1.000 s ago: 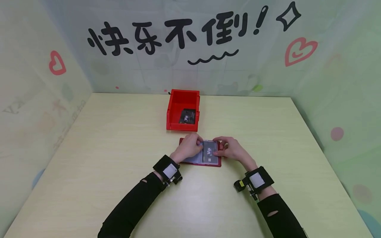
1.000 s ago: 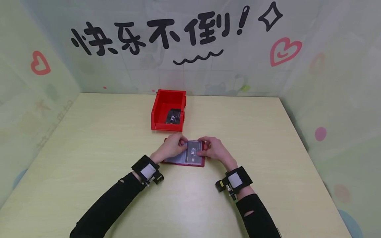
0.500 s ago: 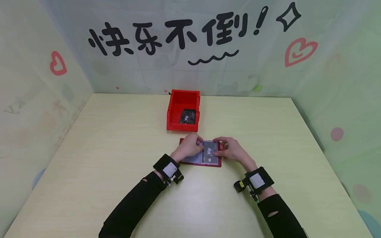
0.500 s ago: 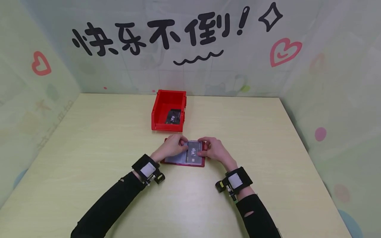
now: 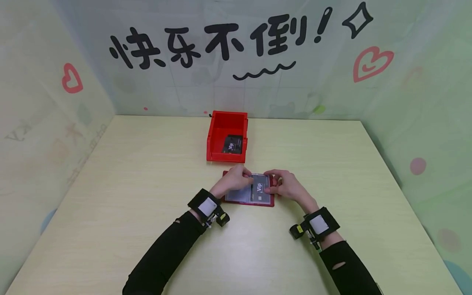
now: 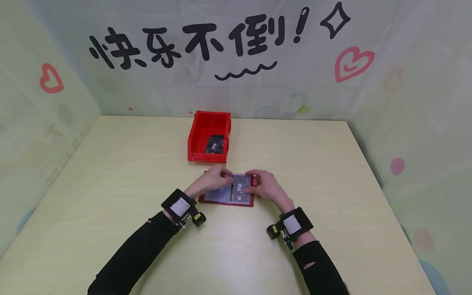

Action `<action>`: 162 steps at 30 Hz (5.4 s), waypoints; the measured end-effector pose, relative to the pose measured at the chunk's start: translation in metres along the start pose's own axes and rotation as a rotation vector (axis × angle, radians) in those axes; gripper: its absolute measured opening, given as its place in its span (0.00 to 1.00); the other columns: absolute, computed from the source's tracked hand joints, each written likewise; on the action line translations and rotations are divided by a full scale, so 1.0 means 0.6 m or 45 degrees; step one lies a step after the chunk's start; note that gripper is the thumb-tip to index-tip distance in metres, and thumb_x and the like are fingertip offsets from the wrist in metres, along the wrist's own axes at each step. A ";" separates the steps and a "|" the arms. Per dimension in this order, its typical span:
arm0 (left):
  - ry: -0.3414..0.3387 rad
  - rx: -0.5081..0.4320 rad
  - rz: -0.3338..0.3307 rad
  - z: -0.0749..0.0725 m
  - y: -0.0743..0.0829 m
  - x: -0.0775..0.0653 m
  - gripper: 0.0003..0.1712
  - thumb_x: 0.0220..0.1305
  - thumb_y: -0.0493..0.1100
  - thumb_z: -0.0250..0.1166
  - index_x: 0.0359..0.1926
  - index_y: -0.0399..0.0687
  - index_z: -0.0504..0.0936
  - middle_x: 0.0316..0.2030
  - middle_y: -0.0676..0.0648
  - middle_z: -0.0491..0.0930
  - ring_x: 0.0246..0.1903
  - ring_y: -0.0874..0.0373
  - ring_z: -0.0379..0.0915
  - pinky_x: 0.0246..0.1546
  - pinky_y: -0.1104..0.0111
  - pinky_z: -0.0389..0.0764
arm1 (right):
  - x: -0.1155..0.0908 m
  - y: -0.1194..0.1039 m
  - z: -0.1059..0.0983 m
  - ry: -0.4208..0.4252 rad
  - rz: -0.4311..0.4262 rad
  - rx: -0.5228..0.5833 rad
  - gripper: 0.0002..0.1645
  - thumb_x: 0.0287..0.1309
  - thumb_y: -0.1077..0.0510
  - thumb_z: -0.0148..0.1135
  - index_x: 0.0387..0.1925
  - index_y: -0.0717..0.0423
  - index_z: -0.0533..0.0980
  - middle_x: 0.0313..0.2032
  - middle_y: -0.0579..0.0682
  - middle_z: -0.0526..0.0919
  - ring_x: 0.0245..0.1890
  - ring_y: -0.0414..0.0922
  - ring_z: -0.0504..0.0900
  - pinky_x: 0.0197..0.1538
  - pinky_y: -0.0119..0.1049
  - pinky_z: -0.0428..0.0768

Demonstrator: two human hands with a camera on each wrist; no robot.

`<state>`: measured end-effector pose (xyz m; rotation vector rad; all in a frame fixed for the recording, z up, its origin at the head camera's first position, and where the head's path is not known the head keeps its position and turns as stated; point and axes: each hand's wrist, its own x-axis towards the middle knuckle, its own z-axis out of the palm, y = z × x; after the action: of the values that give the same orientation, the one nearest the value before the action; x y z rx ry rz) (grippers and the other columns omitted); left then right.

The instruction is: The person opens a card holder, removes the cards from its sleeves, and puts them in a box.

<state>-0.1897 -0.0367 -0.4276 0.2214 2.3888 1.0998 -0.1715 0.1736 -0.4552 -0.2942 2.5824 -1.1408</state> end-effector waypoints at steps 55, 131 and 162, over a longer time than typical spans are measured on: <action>0.062 -0.233 -0.098 -0.006 -0.007 0.020 0.19 0.62 0.37 0.70 0.54 0.36 0.82 0.27 0.43 0.78 0.14 0.58 0.66 0.16 0.75 0.66 | 0.001 -0.003 -0.006 -0.054 -0.020 -0.083 0.35 0.55 0.57 0.75 0.64 0.58 0.75 0.31 0.54 0.75 0.20 0.42 0.74 0.26 0.31 0.72; 0.543 -0.282 0.036 -0.121 -0.010 0.054 0.28 0.73 0.38 0.58 0.71 0.38 0.66 0.53 0.33 0.79 0.48 0.44 0.76 0.53 0.54 0.84 | -0.005 -0.003 0.002 -0.060 -0.005 -0.069 0.33 0.56 0.58 0.73 0.64 0.56 0.76 0.30 0.52 0.71 0.27 0.43 0.74 0.28 0.31 0.73; 0.681 0.377 -0.038 -0.089 -0.003 0.133 0.18 0.68 0.35 0.62 0.55 0.32 0.73 0.43 0.32 0.83 0.39 0.39 0.84 0.44 0.52 0.87 | -0.006 -0.002 0.001 -0.060 -0.008 -0.042 0.34 0.55 0.59 0.74 0.64 0.57 0.76 0.26 0.50 0.70 0.19 0.41 0.73 0.25 0.31 0.73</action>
<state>-0.2852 -0.0458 -0.4291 -0.0171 3.0199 0.8632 -0.1677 0.1735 -0.4537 -0.3328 2.5626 -1.0813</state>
